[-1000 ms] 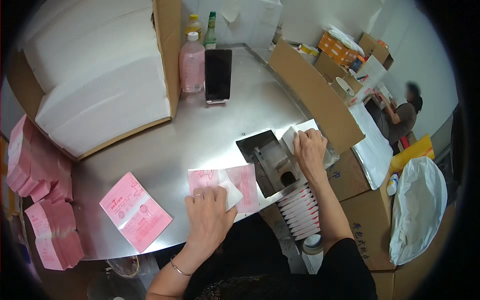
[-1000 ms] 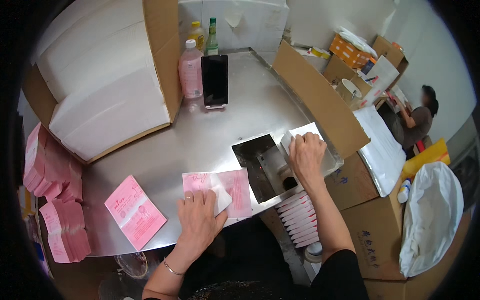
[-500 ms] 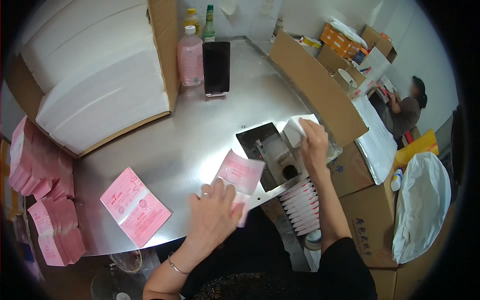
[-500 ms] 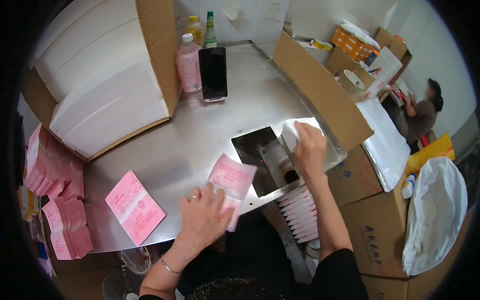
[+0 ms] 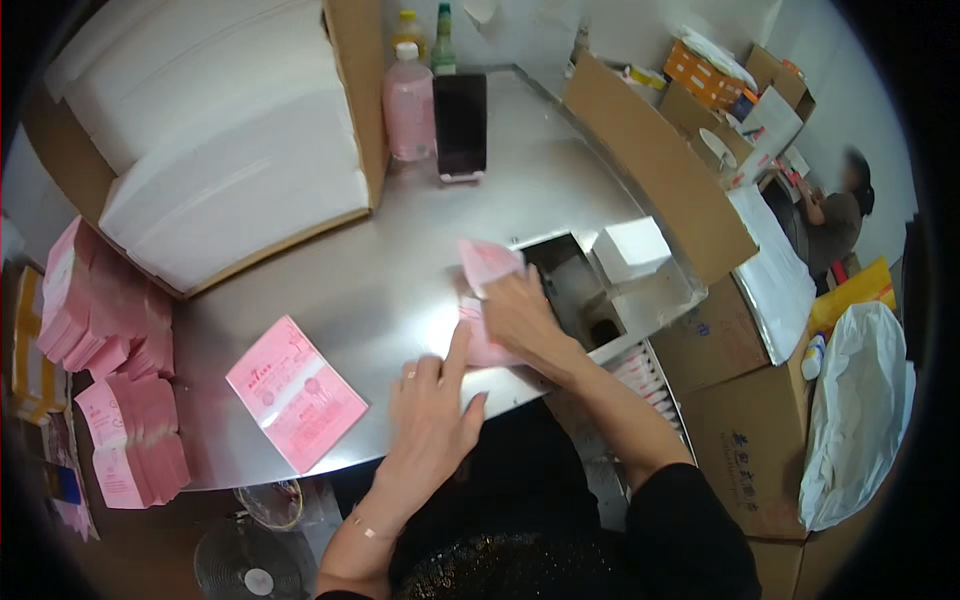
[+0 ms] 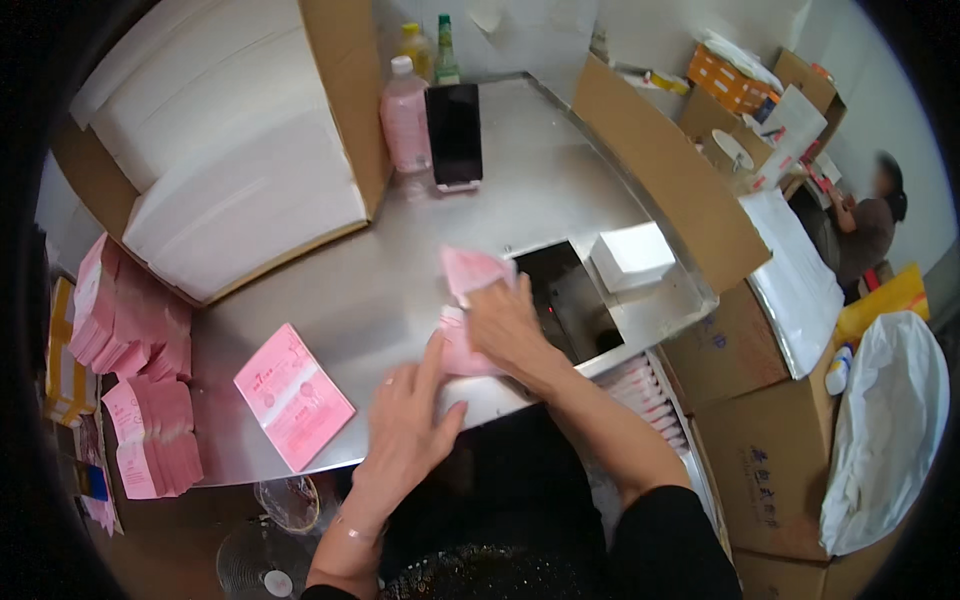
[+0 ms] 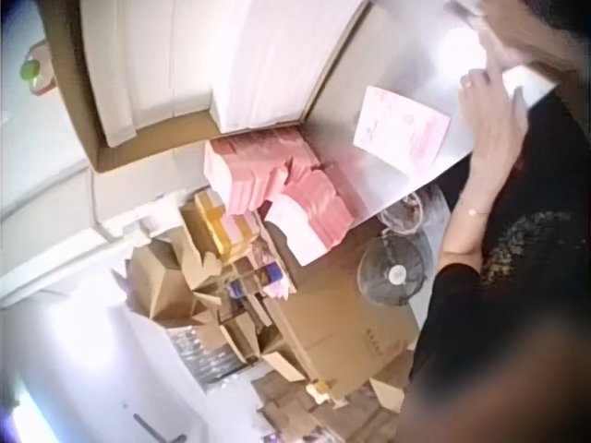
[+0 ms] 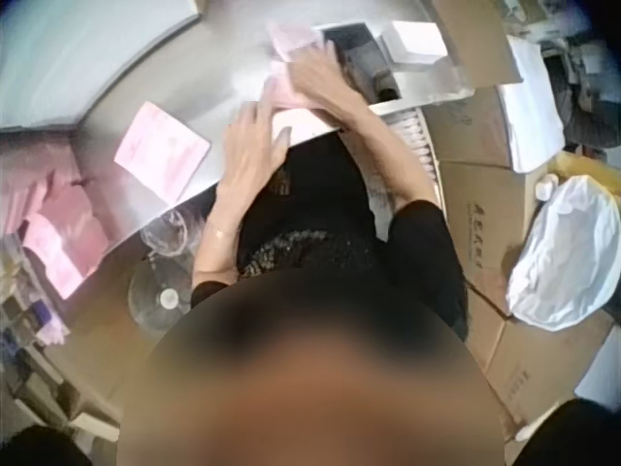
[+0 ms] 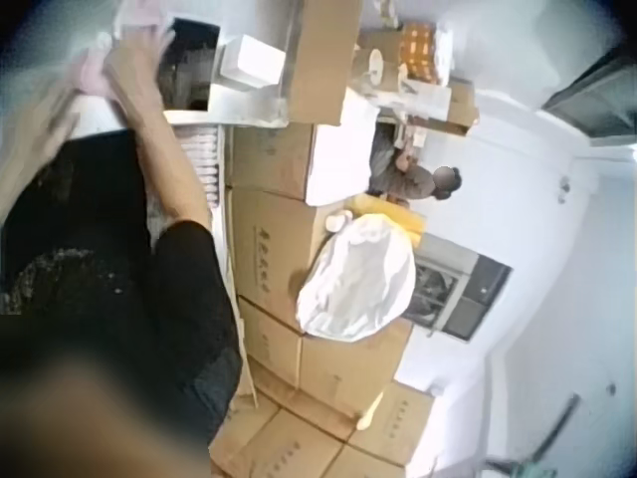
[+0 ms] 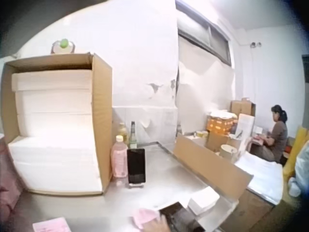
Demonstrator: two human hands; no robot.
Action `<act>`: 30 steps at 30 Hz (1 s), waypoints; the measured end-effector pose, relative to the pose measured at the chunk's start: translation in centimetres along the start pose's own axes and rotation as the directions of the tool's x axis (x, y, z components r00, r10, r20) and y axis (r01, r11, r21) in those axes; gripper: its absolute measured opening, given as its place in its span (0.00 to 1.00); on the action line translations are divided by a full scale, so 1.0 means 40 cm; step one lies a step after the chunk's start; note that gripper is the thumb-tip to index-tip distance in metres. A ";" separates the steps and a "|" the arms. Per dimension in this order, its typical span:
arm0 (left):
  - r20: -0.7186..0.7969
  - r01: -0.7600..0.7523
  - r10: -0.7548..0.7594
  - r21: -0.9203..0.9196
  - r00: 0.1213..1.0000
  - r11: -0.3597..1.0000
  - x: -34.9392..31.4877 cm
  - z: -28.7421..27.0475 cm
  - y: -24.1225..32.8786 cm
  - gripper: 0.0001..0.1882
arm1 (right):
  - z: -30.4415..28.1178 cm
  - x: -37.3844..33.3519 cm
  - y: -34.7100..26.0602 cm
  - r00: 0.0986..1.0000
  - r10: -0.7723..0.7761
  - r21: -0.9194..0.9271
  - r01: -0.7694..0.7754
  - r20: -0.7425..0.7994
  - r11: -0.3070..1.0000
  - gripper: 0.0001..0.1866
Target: The person is folding, checking, and packing bundles of wallet tissue packs into cardboard boxes.
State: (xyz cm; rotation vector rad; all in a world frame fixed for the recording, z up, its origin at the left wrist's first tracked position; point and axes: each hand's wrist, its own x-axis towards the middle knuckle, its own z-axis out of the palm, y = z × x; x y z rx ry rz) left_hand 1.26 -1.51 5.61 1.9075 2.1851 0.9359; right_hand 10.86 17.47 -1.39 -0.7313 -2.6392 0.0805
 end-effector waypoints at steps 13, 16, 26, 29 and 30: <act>-0.424 0.374 -0.184 0.427 0.887 0.823 -0.199 -0.174 -0.219 0.13 | -0.245 -0.069 0.193 0.922 0.143 -0.376 -0.284 -0.361 0.882 0.08; -0.287 0.348 -0.233 0.467 0.929 0.813 -0.199 -0.182 -0.249 0.12 | -0.210 -0.080 0.260 0.892 0.182 -0.434 -0.369 -0.413 0.822 0.08; -0.045 -0.176 0.172 -0.127 0.984 0.976 -0.025 0.036 -0.080 0.20 | -0.229 -0.098 0.318 0.857 0.293 -0.099 -0.366 -0.423 0.926 0.13; 0.041 -0.140 0.146 -0.109 0.989 0.984 -0.009 0.067 -0.042 0.19 | -0.230 -0.088 0.276 0.847 0.203 -0.127 -0.301 -0.491 0.945 0.17; 0.037 -0.134 0.138 -0.104 0.990 0.986 -0.005 0.074 -0.050 0.19 | -0.222 -0.084 0.240 0.855 0.107 -0.161 -0.216 -0.507 0.963 0.19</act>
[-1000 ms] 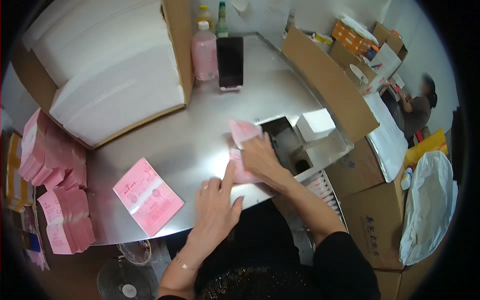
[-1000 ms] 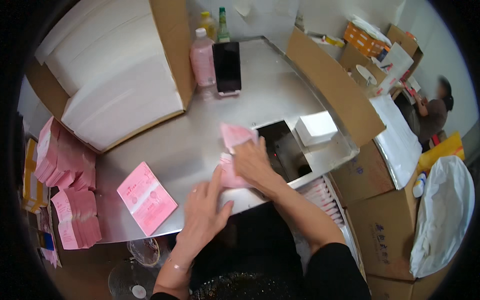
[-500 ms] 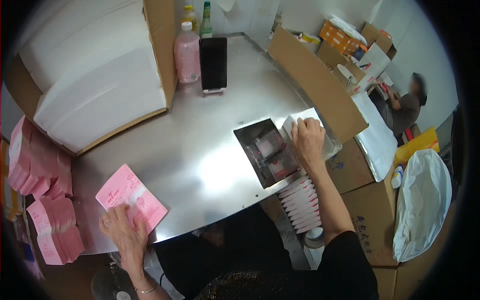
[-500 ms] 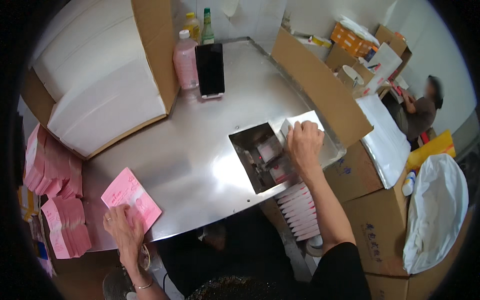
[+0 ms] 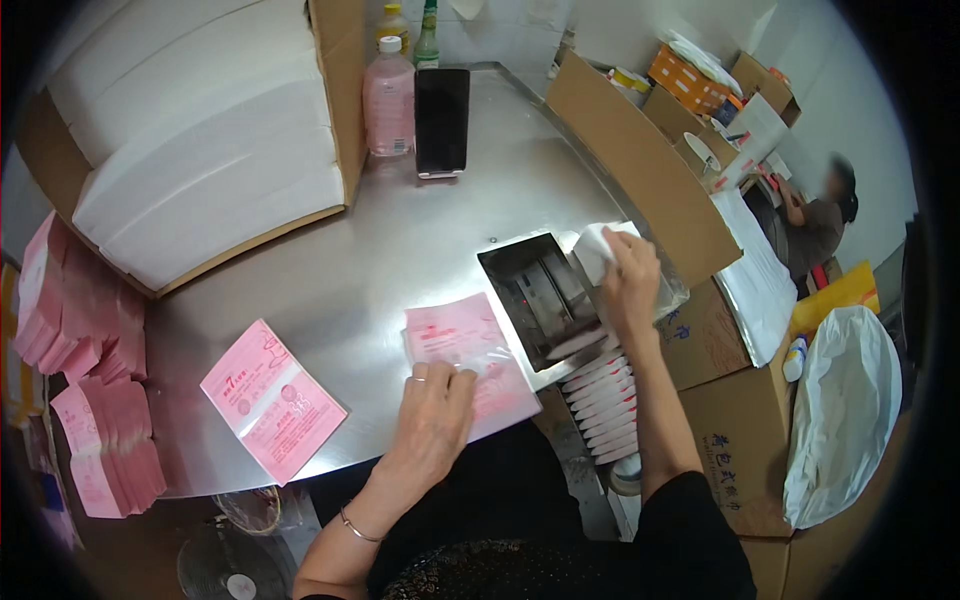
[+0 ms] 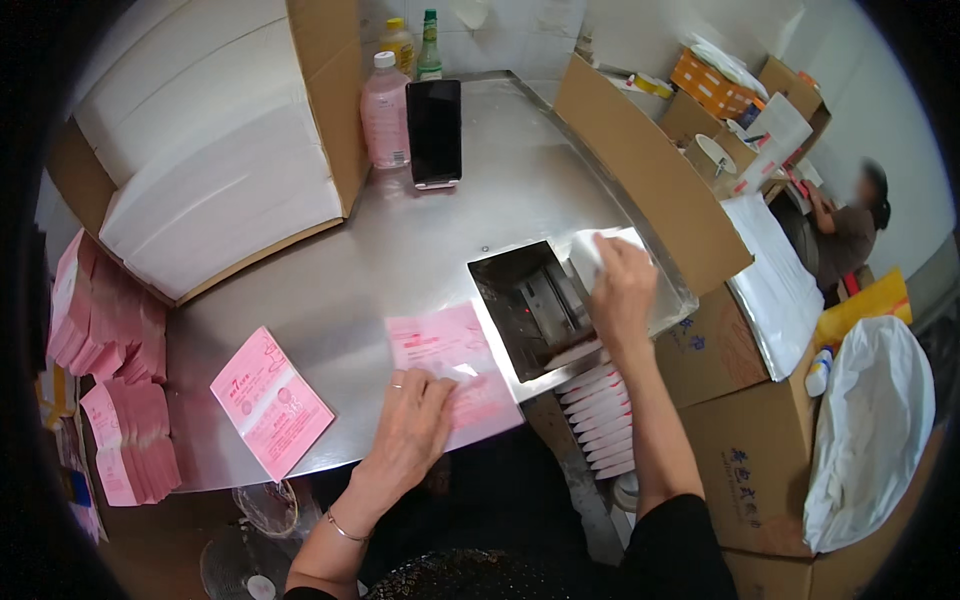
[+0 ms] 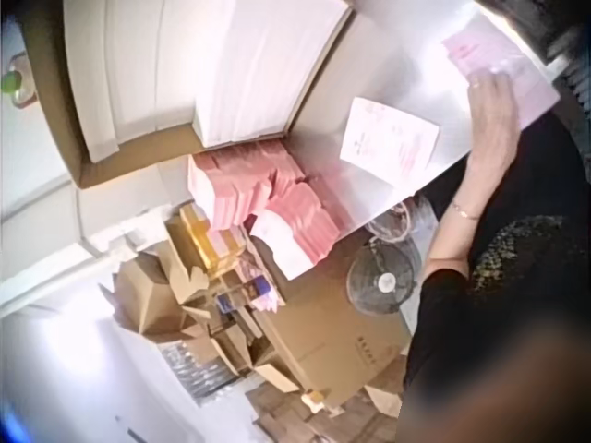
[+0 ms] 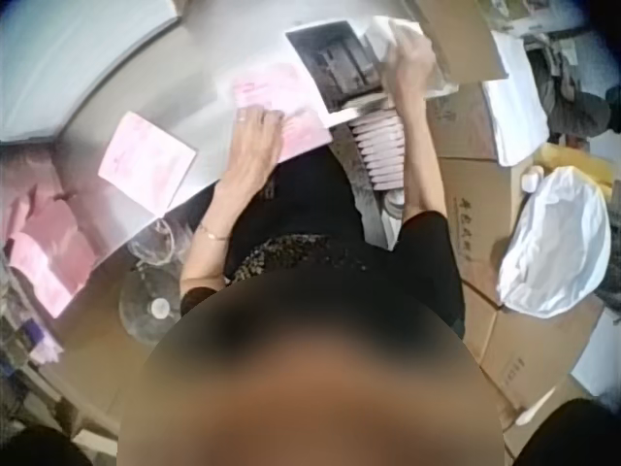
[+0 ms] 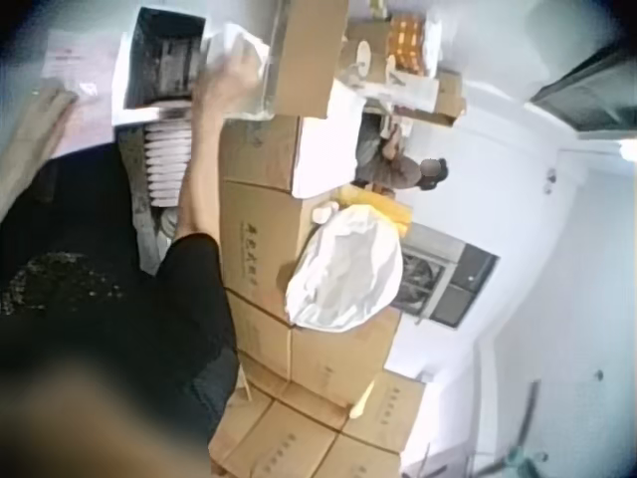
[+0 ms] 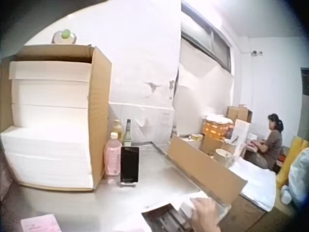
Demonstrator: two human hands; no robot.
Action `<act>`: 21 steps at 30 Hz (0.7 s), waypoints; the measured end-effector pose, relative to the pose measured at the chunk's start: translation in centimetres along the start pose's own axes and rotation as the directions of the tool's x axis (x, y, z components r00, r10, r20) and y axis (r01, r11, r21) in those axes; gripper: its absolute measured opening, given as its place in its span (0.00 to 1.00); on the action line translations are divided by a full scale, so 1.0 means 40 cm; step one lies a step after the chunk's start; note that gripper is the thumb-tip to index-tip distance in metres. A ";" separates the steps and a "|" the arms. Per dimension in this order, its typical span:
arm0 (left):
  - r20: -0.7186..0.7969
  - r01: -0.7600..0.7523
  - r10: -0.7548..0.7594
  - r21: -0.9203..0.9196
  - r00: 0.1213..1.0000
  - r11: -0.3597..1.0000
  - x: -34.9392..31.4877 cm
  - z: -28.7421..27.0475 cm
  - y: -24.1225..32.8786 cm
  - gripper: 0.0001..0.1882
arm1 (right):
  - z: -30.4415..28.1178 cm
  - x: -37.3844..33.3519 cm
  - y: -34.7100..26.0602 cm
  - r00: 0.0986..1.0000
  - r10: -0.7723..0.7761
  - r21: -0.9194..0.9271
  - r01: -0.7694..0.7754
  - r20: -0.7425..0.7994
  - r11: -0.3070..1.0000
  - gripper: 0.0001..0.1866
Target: The person is folding, checking, and packing bundles of wallet tissue packs into cardboard boxes.
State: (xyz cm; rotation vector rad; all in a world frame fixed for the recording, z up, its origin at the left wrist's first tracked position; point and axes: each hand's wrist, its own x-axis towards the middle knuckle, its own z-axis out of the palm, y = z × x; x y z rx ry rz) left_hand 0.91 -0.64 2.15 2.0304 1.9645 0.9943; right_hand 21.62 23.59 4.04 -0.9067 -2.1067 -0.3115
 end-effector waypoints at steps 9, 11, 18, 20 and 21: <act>-0.147 0.070 -0.040 0.199 0.988 0.978 0.014 0.003 0.001 0.39 | 0.021 -0.092 -0.340 0.702 -0.407 0.296 0.282 0.584 0.912 0.18; -0.131 0.089 -0.065 0.187 0.989 0.978 0.035 0.014 0.009 0.39 | 0.055 -0.048 -0.397 0.794 -0.428 0.549 0.146 0.431 0.823 0.18; -0.128 0.100 -0.053 0.390 0.990 0.915 -0.014 -0.017 -0.017 0.32 | -0.044 -0.014 -0.188 0.957 -0.097 0.003 0.100 0.275 0.995 0.16; -0.109 0.210 -0.181 0.409 0.977 0.888 0.026 -0.009 0.001 0.29 | -0.023 0.004 -0.083 0.999 -0.010 -0.302 0.023 0.044 0.953 0.13; -0.114 0.198 -0.165 0.399 0.980 0.895 0.040 -0.008 0.010 0.29 | -0.011 -0.004 -0.042 0.999 -0.012 -0.319 0.022 0.036 0.947 0.13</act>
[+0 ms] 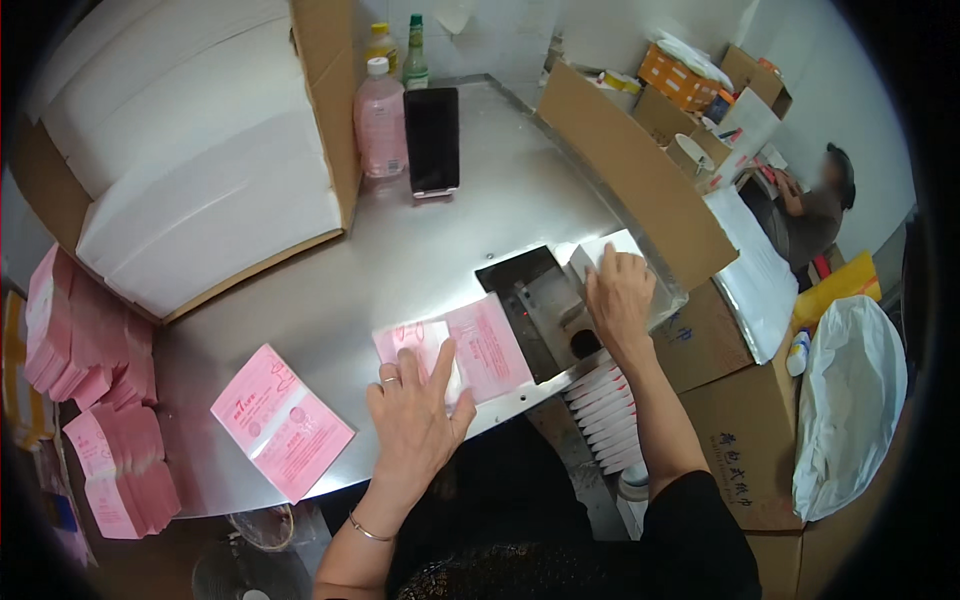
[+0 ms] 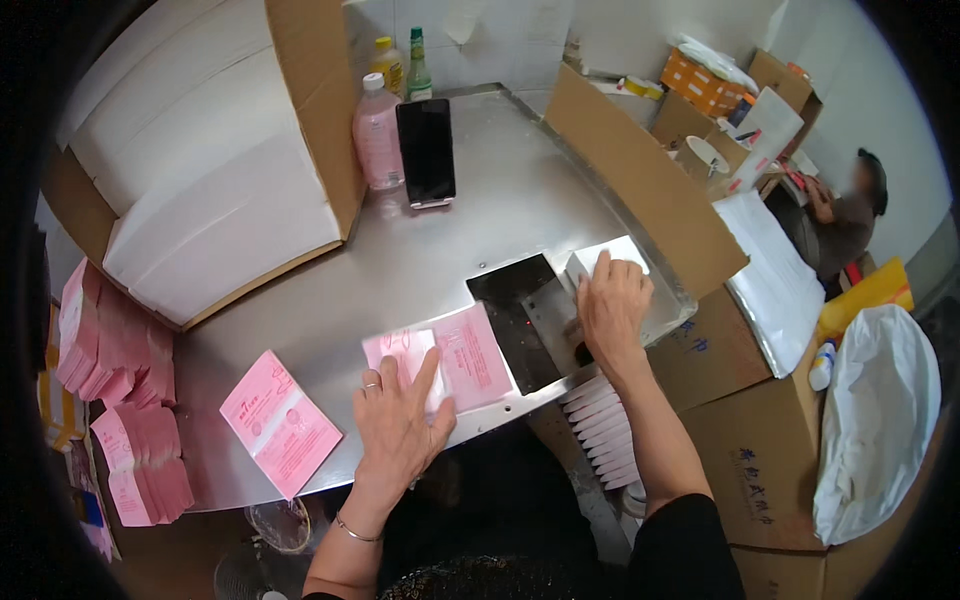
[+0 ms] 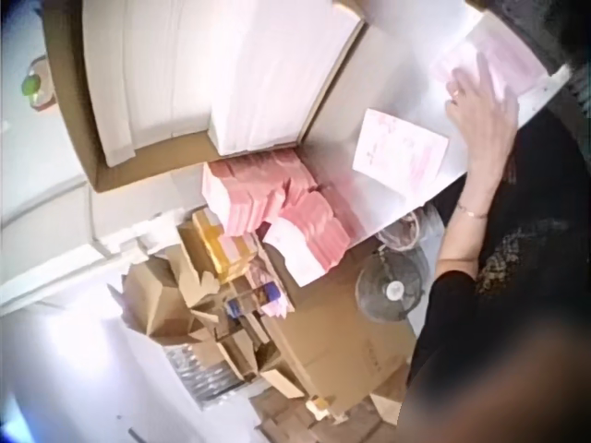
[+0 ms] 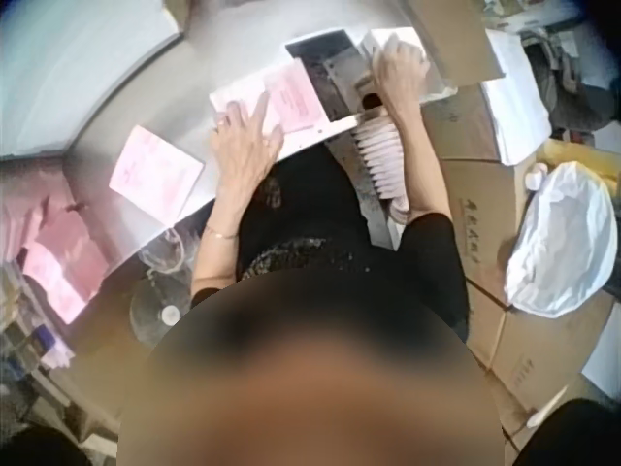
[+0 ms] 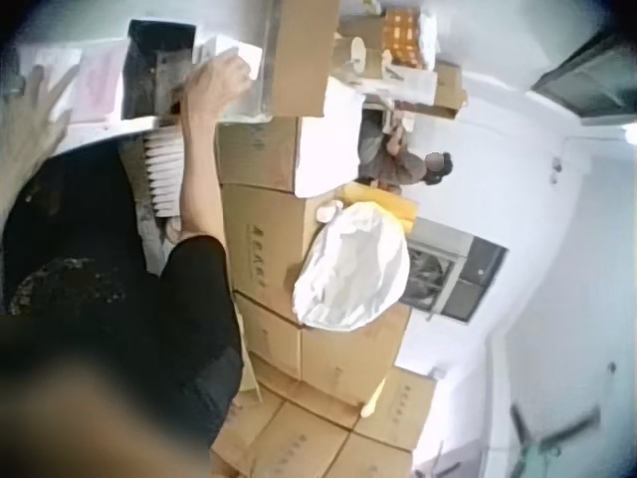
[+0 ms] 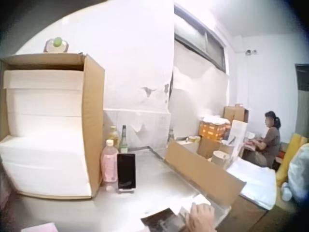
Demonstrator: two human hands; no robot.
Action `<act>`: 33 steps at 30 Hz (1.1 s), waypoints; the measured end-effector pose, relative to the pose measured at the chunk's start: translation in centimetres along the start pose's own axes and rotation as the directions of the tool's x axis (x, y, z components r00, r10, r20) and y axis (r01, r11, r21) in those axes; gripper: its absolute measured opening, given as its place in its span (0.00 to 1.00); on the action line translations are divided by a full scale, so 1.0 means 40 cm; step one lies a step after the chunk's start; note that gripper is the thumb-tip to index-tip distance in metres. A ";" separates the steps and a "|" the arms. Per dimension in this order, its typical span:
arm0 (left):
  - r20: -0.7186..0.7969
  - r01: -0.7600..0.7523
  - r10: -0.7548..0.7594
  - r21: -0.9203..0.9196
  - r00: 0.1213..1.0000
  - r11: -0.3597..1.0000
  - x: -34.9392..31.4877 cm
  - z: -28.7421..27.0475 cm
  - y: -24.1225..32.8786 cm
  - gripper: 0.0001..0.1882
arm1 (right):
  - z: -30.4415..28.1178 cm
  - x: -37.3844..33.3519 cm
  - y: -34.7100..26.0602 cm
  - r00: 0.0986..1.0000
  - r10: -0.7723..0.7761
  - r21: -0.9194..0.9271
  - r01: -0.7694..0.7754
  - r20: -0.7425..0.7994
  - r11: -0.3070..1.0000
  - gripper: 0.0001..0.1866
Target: The person is folding, checking, and packing bundles of wallet tissue packs into cardboard boxes.
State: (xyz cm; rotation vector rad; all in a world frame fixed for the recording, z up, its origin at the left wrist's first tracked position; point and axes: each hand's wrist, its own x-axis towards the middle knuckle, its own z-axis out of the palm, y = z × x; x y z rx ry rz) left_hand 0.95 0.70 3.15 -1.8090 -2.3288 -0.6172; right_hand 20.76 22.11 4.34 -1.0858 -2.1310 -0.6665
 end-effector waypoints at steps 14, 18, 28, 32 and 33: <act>-0.075 -0.200 0.196 -0.059 0.978 0.978 0.024 0.006 -0.014 0.29 | 0.034 -0.018 0.069 0.978 0.123 0.283 -0.169 0.171 0.944 0.07; 0.059 -0.116 0.121 -0.078 0.991 0.990 0.019 0.000 0.007 0.23 | 0.036 -0.026 0.079 0.983 0.095 0.269 -0.136 0.160 0.954 0.10; 0.040 -0.166 0.183 -0.263 0.982 0.950 -0.005 -0.023 -0.033 0.33 | -0.217 -0.103 -0.257 0.793 -0.606 0.822 0.310 0.053 0.477 0.24; -0.047 -0.233 0.230 -0.331 0.972 0.915 -0.004 0.001 -0.014 0.43 | -0.082 -0.126 -0.282 0.892 -0.451 0.712 0.295 0.034 0.637 0.14; 0.000 -0.159 0.173 -0.392 0.985 0.906 -0.003 -0.023 0.014 0.39 | -0.047 -0.096 -0.286 0.823 -0.513 0.595 0.290 0.246 0.750 0.12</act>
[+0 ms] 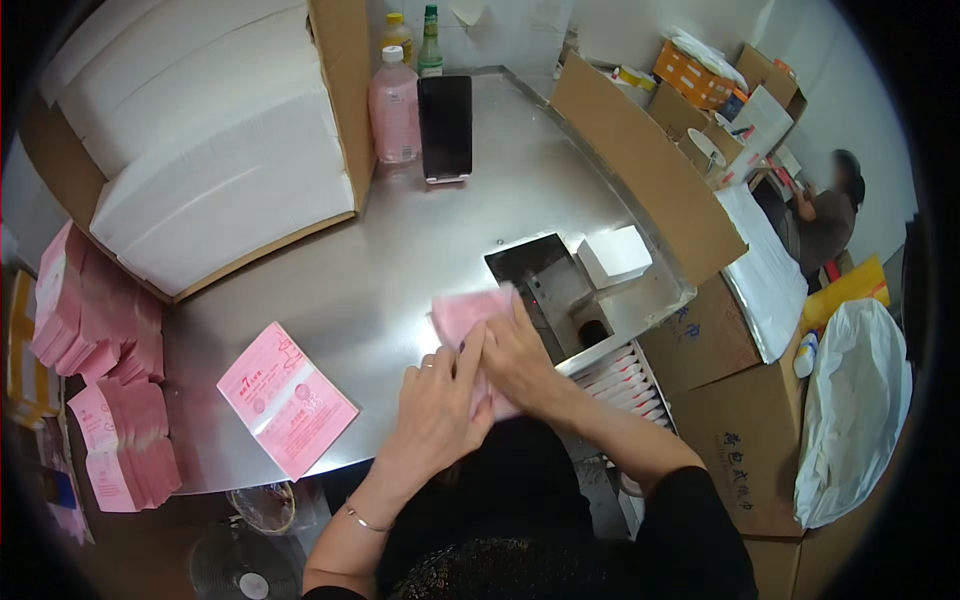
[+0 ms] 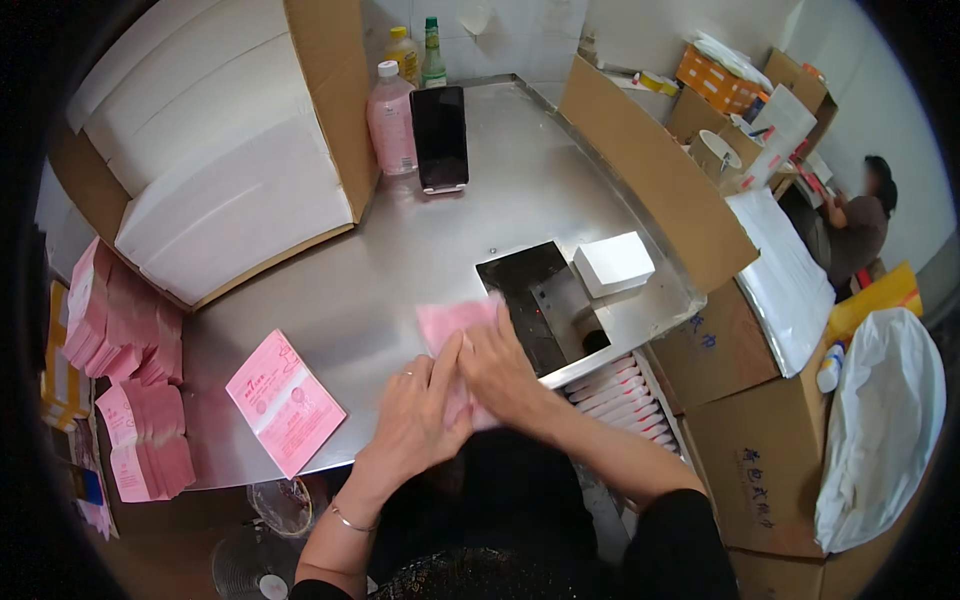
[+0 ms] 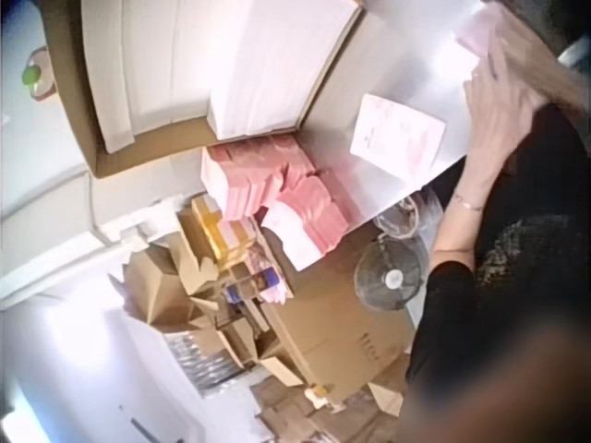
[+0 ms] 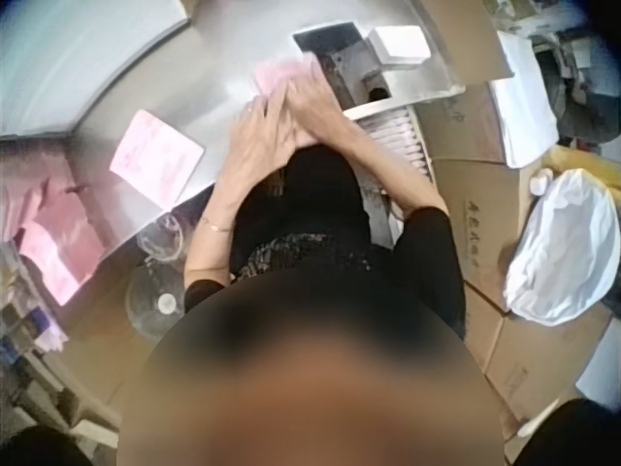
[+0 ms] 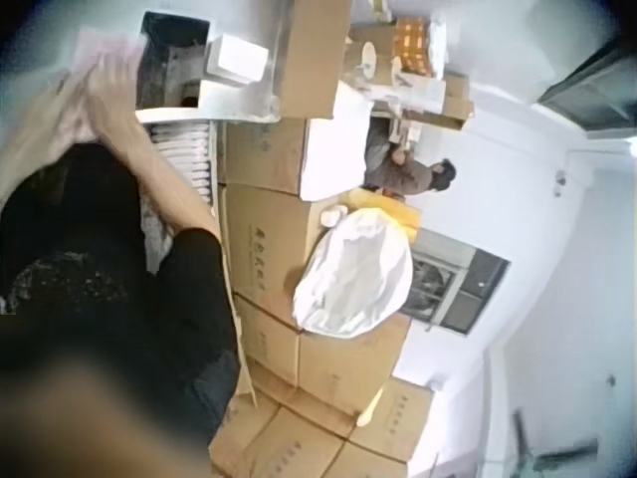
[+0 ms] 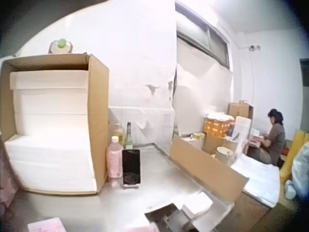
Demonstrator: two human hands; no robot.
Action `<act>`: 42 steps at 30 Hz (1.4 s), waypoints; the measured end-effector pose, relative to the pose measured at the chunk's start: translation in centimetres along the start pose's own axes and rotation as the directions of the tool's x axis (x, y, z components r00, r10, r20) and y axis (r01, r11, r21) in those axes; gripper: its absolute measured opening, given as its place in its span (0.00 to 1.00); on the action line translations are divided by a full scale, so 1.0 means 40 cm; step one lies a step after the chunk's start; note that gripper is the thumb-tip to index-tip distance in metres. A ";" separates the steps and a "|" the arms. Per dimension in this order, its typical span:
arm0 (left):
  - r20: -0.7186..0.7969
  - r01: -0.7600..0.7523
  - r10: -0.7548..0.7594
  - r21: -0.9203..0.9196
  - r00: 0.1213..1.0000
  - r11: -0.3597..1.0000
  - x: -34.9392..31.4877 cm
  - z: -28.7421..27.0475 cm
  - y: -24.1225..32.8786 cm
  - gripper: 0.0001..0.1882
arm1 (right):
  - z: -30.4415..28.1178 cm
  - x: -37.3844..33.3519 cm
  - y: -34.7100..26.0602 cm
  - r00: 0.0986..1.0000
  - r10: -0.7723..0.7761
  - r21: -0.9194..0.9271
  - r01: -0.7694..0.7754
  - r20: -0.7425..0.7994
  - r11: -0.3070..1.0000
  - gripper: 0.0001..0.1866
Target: The person is folding, checking, and packing bundles of wallet tissue packs into cardboard boxes.
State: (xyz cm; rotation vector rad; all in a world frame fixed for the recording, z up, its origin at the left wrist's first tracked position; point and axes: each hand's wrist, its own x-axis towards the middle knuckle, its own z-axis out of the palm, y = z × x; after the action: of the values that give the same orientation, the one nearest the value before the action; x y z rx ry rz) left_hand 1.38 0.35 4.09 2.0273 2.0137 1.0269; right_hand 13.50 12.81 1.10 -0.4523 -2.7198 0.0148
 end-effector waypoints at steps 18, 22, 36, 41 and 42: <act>-0.375 0.445 -0.282 0.481 0.883 0.755 -0.244 -0.242 -0.144 0.13 | -0.092 -0.090 0.315 0.824 0.428 -0.396 -0.557 -0.371 0.730 0.11; -0.185 0.362 -0.311 0.455 0.932 0.813 -0.242 -0.259 -0.170 0.14 | -0.083 -0.109 0.342 0.798 0.493 -0.302 -0.593 -0.347 0.747 0.09; 0.022 0.067 -0.071 0.126 0.997 0.990 -0.050 -0.025 -0.058 0.31 | -0.060 -0.077 -0.083 0.904 -0.348 0.120 0.386 -0.250 0.915 0.19; -0.076 0.065 -0.049 0.226 0.996 0.972 -0.006 0.037 -0.017 0.39 | -0.009 0.067 -0.055 0.995 -0.016 0.060 0.010 0.096 0.998 0.16; -0.128 0.095 -0.062 0.269 0.990 0.958 -0.003 0.025 -0.025 0.37 | -0.026 0.055 -0.060 0.995 -0.018 0.052 0.013 0.095 0.999 0.16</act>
State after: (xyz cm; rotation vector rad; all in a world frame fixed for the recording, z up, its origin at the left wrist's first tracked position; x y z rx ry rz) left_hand 1.07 0.74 2.79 2.0330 2.3976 0.9161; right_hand 11.22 11.17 3.03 -0.4263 -2.8090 0.1041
